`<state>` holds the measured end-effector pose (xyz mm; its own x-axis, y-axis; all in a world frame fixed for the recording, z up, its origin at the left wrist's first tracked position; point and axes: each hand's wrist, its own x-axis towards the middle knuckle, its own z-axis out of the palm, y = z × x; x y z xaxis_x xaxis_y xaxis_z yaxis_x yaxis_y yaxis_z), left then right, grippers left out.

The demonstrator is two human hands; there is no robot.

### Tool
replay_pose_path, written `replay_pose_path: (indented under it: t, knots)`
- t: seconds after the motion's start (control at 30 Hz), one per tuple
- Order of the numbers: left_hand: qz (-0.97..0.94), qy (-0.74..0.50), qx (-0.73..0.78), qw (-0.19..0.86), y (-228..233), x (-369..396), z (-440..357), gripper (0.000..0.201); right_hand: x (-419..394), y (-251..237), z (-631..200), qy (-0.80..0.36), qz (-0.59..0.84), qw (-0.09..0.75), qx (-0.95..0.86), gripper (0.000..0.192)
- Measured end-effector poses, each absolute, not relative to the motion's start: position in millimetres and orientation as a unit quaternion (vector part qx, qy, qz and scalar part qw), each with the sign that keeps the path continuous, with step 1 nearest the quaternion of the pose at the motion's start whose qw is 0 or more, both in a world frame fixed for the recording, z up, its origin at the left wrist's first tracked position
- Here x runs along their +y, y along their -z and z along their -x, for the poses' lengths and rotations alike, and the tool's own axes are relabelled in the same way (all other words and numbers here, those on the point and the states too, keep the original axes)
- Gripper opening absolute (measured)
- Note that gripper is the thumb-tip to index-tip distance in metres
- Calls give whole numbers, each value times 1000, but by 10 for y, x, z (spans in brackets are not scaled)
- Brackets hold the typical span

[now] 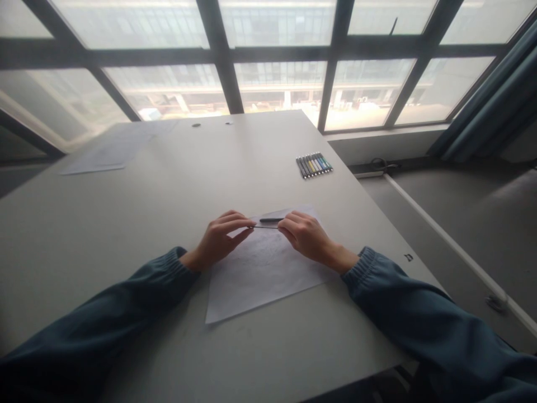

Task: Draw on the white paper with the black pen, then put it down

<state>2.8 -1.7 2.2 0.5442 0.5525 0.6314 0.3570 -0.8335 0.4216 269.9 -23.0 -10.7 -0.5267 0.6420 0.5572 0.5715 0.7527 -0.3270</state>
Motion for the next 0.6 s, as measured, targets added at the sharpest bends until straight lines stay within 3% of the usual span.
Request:
replay_pose_path:
  t: [0.47,0.6]
  knots:
    - [-871,-406,247,125,-69,-47,-38,5,-265,74,-2662,-66,316,336,-885,16]
    - [-864,-419,250,123,-71,-43,-32,6,-196,69,-2706,-70,355,391,-846,18]
